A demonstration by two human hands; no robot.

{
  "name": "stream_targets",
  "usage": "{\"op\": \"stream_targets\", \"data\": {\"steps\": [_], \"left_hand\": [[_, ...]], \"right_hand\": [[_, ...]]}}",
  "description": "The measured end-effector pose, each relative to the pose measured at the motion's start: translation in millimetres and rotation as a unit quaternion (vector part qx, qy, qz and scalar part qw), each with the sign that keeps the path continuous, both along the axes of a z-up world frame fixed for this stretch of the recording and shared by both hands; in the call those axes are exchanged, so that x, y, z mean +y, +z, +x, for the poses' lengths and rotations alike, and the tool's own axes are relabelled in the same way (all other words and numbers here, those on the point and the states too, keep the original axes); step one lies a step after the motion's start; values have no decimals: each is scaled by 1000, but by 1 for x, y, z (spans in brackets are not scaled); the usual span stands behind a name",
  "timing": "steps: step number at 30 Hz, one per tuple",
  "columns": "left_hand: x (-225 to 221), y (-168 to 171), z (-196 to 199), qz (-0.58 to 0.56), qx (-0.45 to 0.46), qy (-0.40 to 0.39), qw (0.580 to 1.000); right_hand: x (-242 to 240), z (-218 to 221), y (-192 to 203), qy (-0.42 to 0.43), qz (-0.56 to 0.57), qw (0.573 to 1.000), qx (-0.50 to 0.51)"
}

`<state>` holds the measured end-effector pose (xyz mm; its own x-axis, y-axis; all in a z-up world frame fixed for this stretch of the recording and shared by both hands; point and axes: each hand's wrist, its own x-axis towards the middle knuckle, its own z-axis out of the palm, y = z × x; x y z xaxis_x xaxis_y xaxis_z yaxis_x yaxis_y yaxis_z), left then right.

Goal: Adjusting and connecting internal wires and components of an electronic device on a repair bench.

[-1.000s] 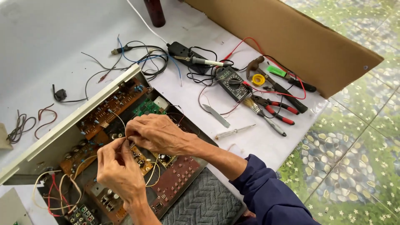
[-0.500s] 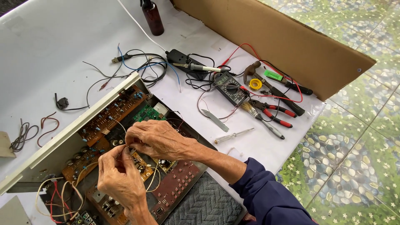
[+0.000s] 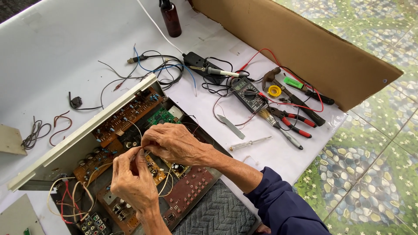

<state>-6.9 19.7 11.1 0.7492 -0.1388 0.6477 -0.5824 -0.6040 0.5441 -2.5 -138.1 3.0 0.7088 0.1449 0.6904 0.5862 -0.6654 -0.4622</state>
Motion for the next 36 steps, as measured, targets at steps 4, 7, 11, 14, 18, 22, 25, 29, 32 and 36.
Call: {"op": "stream_targets", "data": {"steps": [4, 7, 11, 14, 18, 22, 25, 29, 32, 36], "left_hand": [[1, -1, 1, -3, 7, 4, 1000], [-1, -1, 2, -7, 10, -1, 1000], [-7, -7, 9, -2, 14, -15, 1000], [-14, -8, 12, -6, -22, -23, 999], [-19, -4, 13, -39, 1, 8, 999], [-13, -4, 8, -92, 21, -3, 996], [-7, -9, 9, -90, 26, 13, 995], [-5, -4, 10, -98, 29, 11, 995], [-5, -1, 8, -95, 31, 17, 995], [-5, 5, 6, -93, 26, 13, 995]], "right_hand": [[0, 1, -3, -5, -23, 1000, 12], [0, 2, -4, -25, -44, 999, 18], [-10, 2, -4, -18, -65, 996, 52], [-15, 4, -13, -33, -80, 996, 37], [-19, 11, -34, -55, -7, 998, 14], [-21, 9, -30, -36, 75, 993, 80], [-14, 0, 0, -16, 96, 991, 95], [-7, -7, 19, -4, 99, 989, 110], [-4, -7, 18, 2, 81, 991, 103], [1, -8, 22, 1, 60, 994, 93]]}}
